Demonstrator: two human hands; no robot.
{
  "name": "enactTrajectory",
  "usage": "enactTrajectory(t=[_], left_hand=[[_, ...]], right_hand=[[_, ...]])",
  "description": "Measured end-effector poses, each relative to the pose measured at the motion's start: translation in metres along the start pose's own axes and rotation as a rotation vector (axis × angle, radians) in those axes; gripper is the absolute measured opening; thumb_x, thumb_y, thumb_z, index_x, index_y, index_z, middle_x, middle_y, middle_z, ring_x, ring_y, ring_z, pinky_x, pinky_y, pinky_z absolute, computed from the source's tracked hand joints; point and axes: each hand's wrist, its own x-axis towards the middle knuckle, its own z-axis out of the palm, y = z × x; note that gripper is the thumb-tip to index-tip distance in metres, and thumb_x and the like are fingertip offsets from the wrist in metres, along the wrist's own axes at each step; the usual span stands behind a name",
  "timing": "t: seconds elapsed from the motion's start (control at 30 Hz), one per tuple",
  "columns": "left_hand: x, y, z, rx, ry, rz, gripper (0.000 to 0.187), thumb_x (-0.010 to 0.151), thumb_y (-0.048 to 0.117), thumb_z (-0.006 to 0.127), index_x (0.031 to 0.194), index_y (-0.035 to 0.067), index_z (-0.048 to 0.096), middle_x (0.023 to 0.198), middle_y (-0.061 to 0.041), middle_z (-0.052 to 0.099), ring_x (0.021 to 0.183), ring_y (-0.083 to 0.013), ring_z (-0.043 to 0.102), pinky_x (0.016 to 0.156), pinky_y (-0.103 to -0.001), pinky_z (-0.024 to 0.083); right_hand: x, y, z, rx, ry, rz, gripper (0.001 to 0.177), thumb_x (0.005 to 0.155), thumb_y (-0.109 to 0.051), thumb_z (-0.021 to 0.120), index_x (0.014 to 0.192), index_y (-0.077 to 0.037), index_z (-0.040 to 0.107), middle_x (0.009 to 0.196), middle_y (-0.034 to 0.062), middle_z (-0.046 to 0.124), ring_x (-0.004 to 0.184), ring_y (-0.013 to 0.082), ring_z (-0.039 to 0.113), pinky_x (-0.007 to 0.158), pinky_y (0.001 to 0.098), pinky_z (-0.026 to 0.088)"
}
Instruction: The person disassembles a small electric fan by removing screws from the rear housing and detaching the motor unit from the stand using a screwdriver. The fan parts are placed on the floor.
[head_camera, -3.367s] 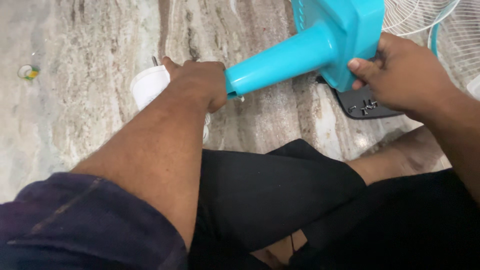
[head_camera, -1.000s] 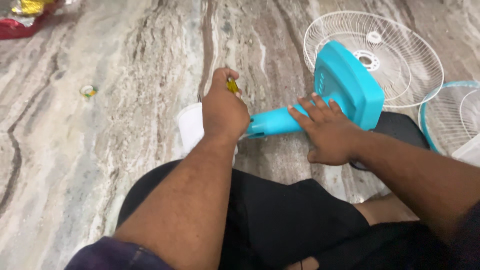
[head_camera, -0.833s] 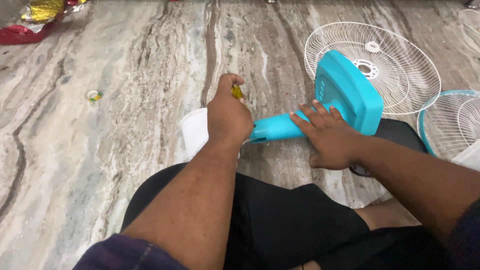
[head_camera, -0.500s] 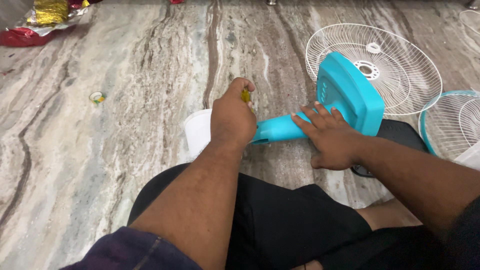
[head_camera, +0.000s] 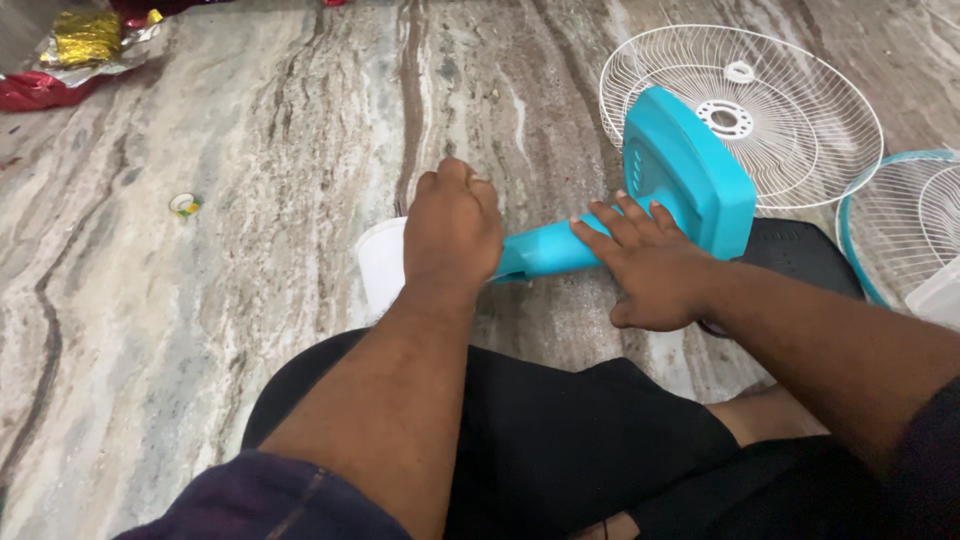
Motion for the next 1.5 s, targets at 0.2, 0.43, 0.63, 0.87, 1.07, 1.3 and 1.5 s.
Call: enactTrajectory(t=[0.2,0.43,0.63,0.87,1.07,1.3,1.5], left_hand=[[0.0,-0.006,-0.005,-0.129,0.134,0.005,0.022,0.09,0.02,0.062,0.105,0.01,0.075,0.093,-0.013,0.075,0.088,-0.0343,0.072,0.081,-0.045,0.055],[0.005,-0.018,0.011,-0.033,0.192,0.244,0.029,0.097,0.015,0.066,0.124,0.003,0.066,0.107,-0.025,0.069,0.096,-0.0433,0.066,0.081,-0.048,0.051],[0.006,-0.017,0.008,-0.059,-0.035,-0.007,0.04,0.09,0.023,0.07,0.13,0.02,0.063,0.119,-0.016,0.072,0.111,-0.0339,0.068,0.096,-0.042,0.052],[0.001,-0.011,0.009,-0.038,0.011,0.128,0.028,0.097,0.019,0.066,0.123,0.014,0.059,0.112,-0.023,0.067,0.103,-0.0381,0.066,0.087,-0.047,0.052],[0.002,-0.01,0.005,-0.085,-0.066,-0.042,0.04,0.092,0.024,0.07,0.128,0.015,0.055,0.099,-0.018,0.072,0.098,-0.037,0.07,0.086,-0.046,0.053],[0.005,-0.009,0.004,-0.067,-0.016,0.079,0.03,0.088,0.018,0.072,0.111,0.008,0.056,0.095,-0.021,0.072,0.093,-0.0387,0.071,0.082,-0.049,0.053],[-0.001,-0.005,0.002,-0.118,-0.076,0.102,0.031,0.094,0.014,0.063,0.122,0.01,0.051,0.093,-0.023,0.072,0.091,-0.0422,0.071,0.081,-0.052,0.052]], right_hand=[[0.0,0.002,0.005,0.027,0.045,-0.016,0.123,0.073,-0.037,0.083,0.165,-0.021,0.002,0.168,0.0154,-0.001,0.155,0.0399,-0.008,0.123,0.0594,0.002],[0.001,0.001,0.005,0.013,0.035,-0.001,0.122,0.074,-0.037,0.082,0.165,-0.021,0.002,0.168,0.0145,-0.001,0.156,0.0387,-0.008,0.124,0.0583,0.002],[0.001,-0.001,0.004,0.007,0.028,-0.004,0.123,0.074,-0.038,0.083,0.165,-0.022,0.001,0.168,0.0141,-0.003,0.155,0.0384,-0.009,0.123,0.0582,0.001],[0.0,-0.002,0.005,0.006,0.022,0.008,0.122,0.075,-0.036,0.082,0.165,-0.022,0.0,0.168,0.0139,-0.004,0.156,0.0379,-0.01,0.124,0.0571,0.0],[0.0,-0.002,0.006,0.025,0.041,-0.002,0.124,0.073,-0.036,0.082,0.165,-0.022,0.0,0.168,0.0143,-0.004,0.155,0.0379,-0.011,0.123,0.0581,-0.001],[0.001,-0.001,0.007,0.034,0.036,0.004,0.123,0.074,-0.036,0.082,0.165,-0.022,0.001,0.168,0.0144,-0.003,0.155,0.0382,-0.01,0.123,0.0587,0.0],[0.001,-0.002,0.005,0.016,0.023,0.009,0.123,0.074,-0.037,0.082,0.165,-0.022,0.001,0.168,0.0143,-0.003,0.155,0.0383,-0.011,0.123,0.0588,0.0]])
